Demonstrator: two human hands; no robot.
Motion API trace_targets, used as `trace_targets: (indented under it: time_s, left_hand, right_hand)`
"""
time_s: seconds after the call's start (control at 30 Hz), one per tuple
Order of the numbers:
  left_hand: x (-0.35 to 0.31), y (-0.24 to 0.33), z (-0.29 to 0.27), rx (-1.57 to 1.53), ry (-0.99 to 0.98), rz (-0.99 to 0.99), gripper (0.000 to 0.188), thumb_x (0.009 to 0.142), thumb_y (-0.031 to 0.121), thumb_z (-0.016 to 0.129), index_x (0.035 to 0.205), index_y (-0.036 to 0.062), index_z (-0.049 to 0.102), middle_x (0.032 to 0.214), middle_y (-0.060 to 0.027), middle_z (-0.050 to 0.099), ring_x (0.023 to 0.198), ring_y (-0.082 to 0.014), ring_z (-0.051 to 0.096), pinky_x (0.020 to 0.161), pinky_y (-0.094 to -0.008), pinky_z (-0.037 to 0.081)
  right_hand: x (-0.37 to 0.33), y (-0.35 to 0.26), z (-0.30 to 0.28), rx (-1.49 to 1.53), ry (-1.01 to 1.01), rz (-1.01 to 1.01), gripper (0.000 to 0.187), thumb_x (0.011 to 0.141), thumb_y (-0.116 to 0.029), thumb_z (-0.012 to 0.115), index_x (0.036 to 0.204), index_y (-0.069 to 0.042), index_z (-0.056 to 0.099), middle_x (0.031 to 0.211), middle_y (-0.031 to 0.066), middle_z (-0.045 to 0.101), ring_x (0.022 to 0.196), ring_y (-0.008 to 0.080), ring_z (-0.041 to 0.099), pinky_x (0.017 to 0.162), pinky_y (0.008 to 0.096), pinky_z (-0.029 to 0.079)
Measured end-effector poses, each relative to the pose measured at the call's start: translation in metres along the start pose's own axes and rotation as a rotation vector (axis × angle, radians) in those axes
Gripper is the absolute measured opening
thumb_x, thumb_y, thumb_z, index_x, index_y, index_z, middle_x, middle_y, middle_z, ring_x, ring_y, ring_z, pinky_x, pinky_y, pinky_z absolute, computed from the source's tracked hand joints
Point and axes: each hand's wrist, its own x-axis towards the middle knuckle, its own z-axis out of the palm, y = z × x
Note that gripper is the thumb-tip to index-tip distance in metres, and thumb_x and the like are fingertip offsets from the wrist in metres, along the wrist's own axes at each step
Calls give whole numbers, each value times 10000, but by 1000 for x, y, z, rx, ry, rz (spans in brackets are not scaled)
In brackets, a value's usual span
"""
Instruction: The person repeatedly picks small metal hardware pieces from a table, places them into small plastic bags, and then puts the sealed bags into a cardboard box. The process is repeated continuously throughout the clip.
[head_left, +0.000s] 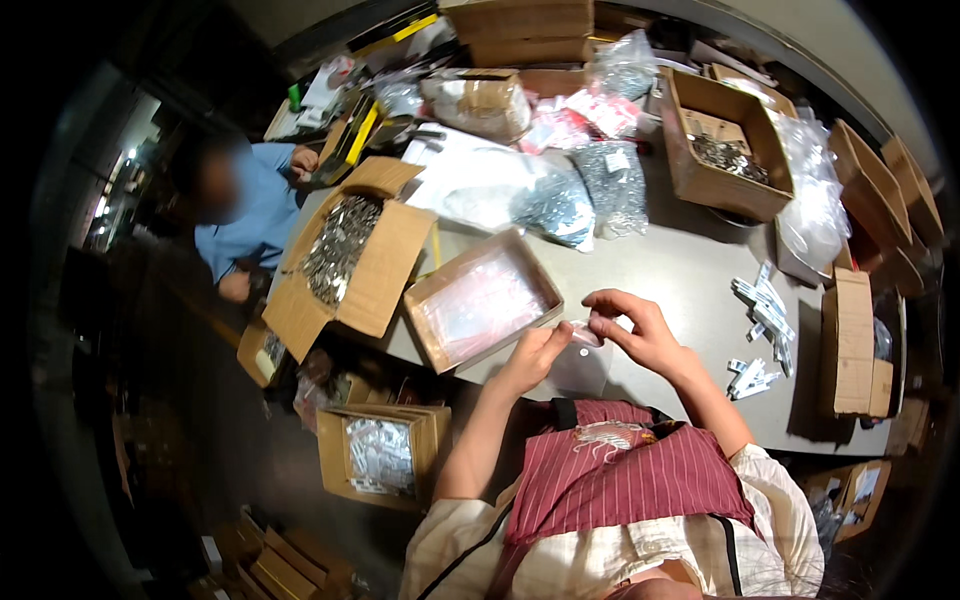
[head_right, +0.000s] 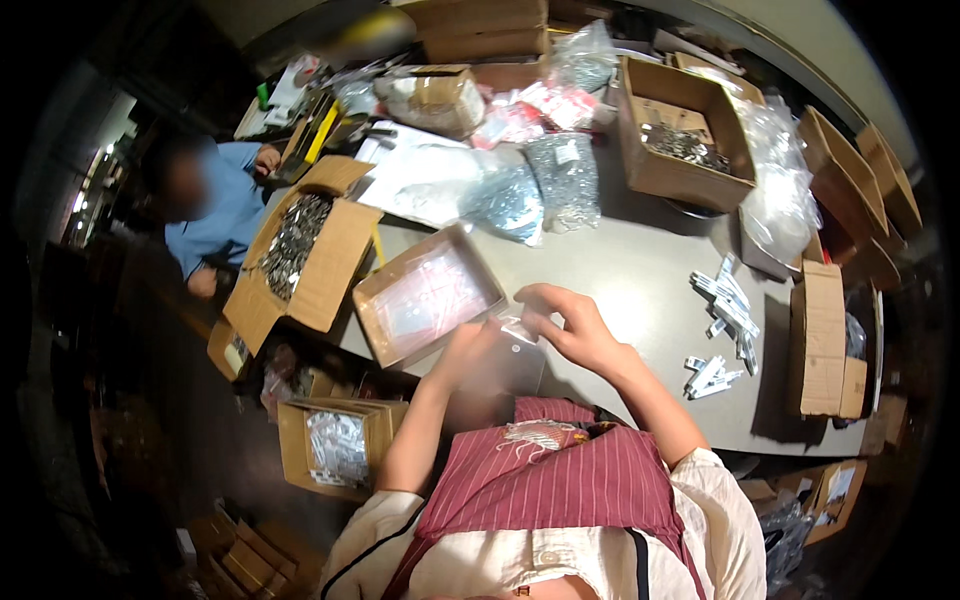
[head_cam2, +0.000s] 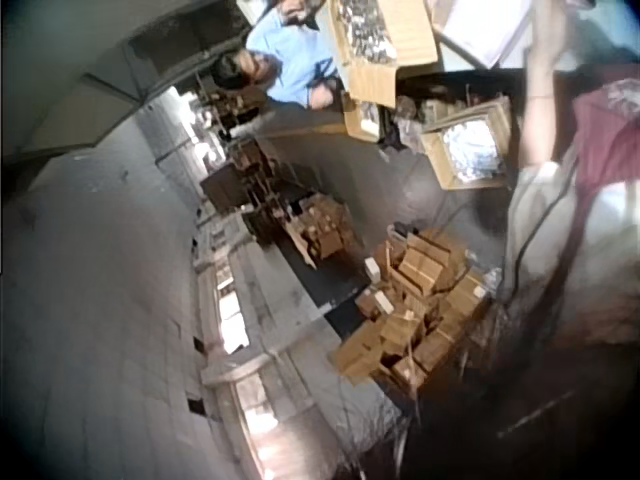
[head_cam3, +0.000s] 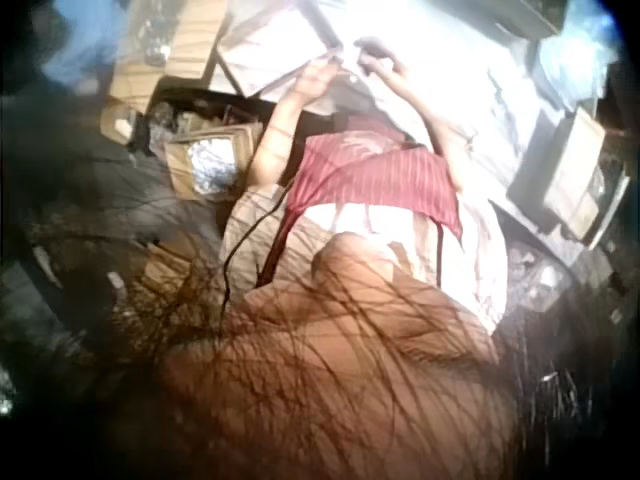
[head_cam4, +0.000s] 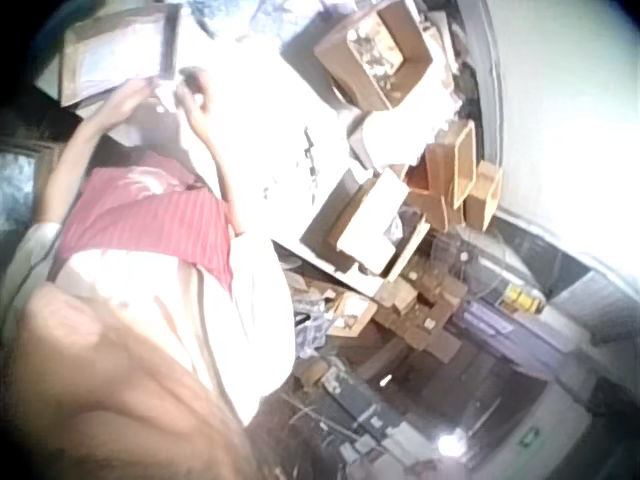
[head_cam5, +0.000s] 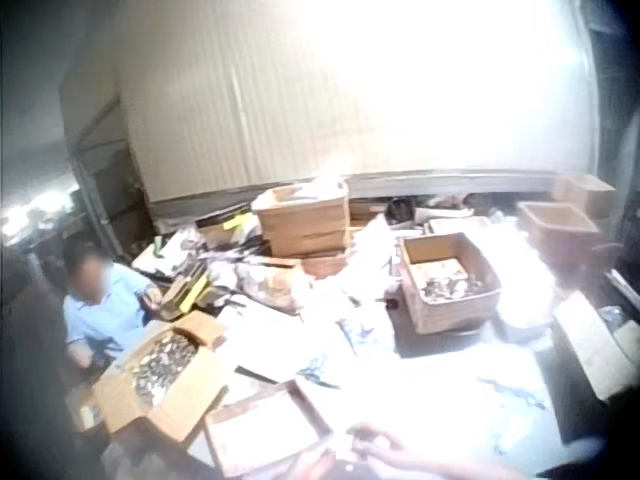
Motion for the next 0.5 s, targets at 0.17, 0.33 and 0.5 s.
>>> trace_targets:
  time_s: [0.17, 0.33, 0.5]
  left_hand:
    - [7, 4, 24, 390, 233, 184, 353, 1001, 313, 659, 1191, 21, 717, 1000, -74, 738, 925, -138, 657, 805, -293, 519]
    - [13, 16, 39, 644, 213, 157, 197, 920, 128, 695, 1093, 42, 729, 964, -126, 720, 871, -239, 693, 736, -336, 532]
    - [30, 18, 55, 737, 222, 528, 101, 916, 85, 675, 974, 10, 707, 930, -133, 711, 770, -273, 688, 679, -366, 532]
  right_hand:
    - [-23, 30, -4, -383, 159, -250, 226, 768, 13, 672, 983, -53, 689, 886, 128, 633, 847, 341, 624, 756, 421, 528]
    - [-37, 27, 3, -229, 206, -170, 297, 820, -8, 678, 1111, -59, 645, 925, 130, 668, 855, 319, 665, 758, 403, 538]
    - [-46, 36, -4, -93, 281, -60, 332, 874, -36, 674, 1199, -47, 608, 866, 122, 680, 781, 262, 681, 729, 378, 545]
